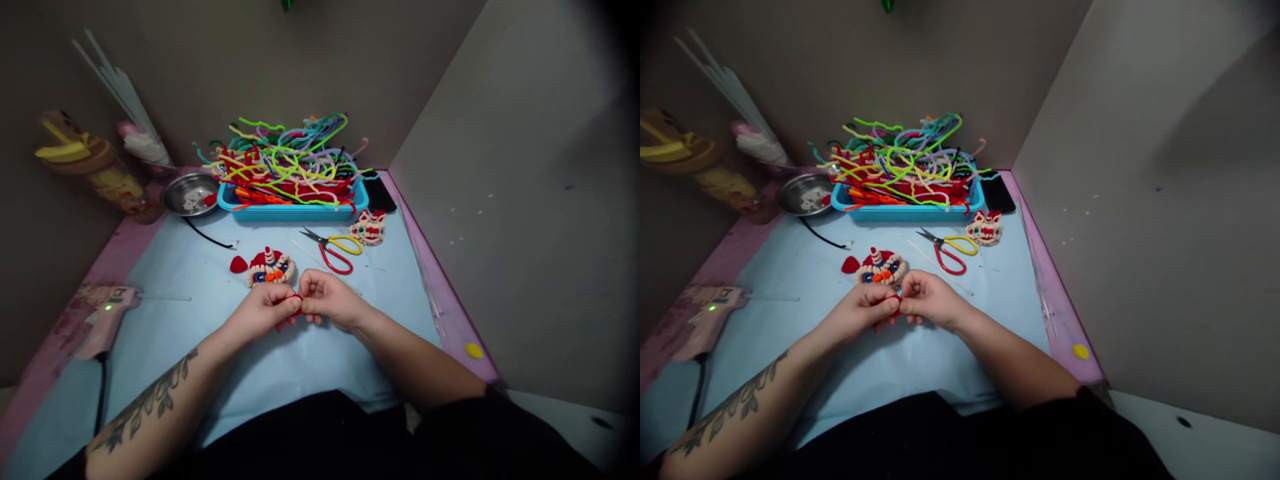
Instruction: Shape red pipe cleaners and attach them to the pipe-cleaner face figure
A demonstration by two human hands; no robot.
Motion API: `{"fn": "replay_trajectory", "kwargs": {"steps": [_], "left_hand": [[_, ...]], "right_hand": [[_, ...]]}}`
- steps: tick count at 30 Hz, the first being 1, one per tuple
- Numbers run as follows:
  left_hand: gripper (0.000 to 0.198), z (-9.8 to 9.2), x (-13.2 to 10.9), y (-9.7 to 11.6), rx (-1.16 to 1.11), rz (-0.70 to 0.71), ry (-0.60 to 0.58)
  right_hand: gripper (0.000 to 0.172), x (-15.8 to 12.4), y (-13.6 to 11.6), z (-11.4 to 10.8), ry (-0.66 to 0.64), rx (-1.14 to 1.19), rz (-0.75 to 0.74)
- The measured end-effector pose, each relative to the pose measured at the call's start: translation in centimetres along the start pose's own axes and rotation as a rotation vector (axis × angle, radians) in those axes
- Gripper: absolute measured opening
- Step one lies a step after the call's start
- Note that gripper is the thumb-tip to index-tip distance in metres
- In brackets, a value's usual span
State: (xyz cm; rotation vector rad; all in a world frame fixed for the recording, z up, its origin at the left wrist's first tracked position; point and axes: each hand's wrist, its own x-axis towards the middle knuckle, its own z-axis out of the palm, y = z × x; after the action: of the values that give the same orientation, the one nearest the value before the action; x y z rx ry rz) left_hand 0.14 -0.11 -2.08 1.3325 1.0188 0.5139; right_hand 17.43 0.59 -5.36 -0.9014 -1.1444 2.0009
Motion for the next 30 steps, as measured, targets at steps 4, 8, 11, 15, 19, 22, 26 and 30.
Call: {"fn": "replay_trajectory", "kwargs": {"steps": [4, 8, 11, 15, 19, 22, 26, 30], "left_hand": [[0.036, 0.0, 0.0, 0.0, -0.018, 0.003, 0.002], [0.035, -0.3, 0.1, 0.6, 0.003, 0.026, -0.019], [0.028, -0.3, 0.2, 0.6, 0.099, 0.055, 0.034], [0.037, 0.0, 0.3, -0.6, 0.332, 0.140, 0.189], [0.061, 0.1, 0.3, -1.4, 0.531, 0.217, 0.210], [0.062, 0.2, 0.3, -1.4, 0.390, 0.221, 0.184], [0.030, 0.5, 0.6, -1.2, 0.277, 0.204, 0.232], [0.018, 0.7, 0.6, -1.0, 0.401, 0.262, 0.323]], "right_hand": [[0.041, 0.1, 0.1, 0.0, -0.004, -0.013, -0.003], [0.040, 0.1, -0.8, -0.4, -0.012, -0.034, -0.042], [0.040, 0.0, -1.8, -0.8, 0.002, -0.086, -0.100], [0.031, -0.4, -2.3, -0.9, 0.077, -0.248, -0.199], [0.015, -0.5, -1.9, -0.7, 0.035, -0.404, -0.138], [0.015, -0.3, -1.6, -0.5, 0.115, -0.396, -0.141], [0.027, 0.2, -1.2, 0.0, 0.243, -0.155, -0.170], [0.025, 0.3, -0.8, 0.3, 0.293, -0.100, -0.172]]}}
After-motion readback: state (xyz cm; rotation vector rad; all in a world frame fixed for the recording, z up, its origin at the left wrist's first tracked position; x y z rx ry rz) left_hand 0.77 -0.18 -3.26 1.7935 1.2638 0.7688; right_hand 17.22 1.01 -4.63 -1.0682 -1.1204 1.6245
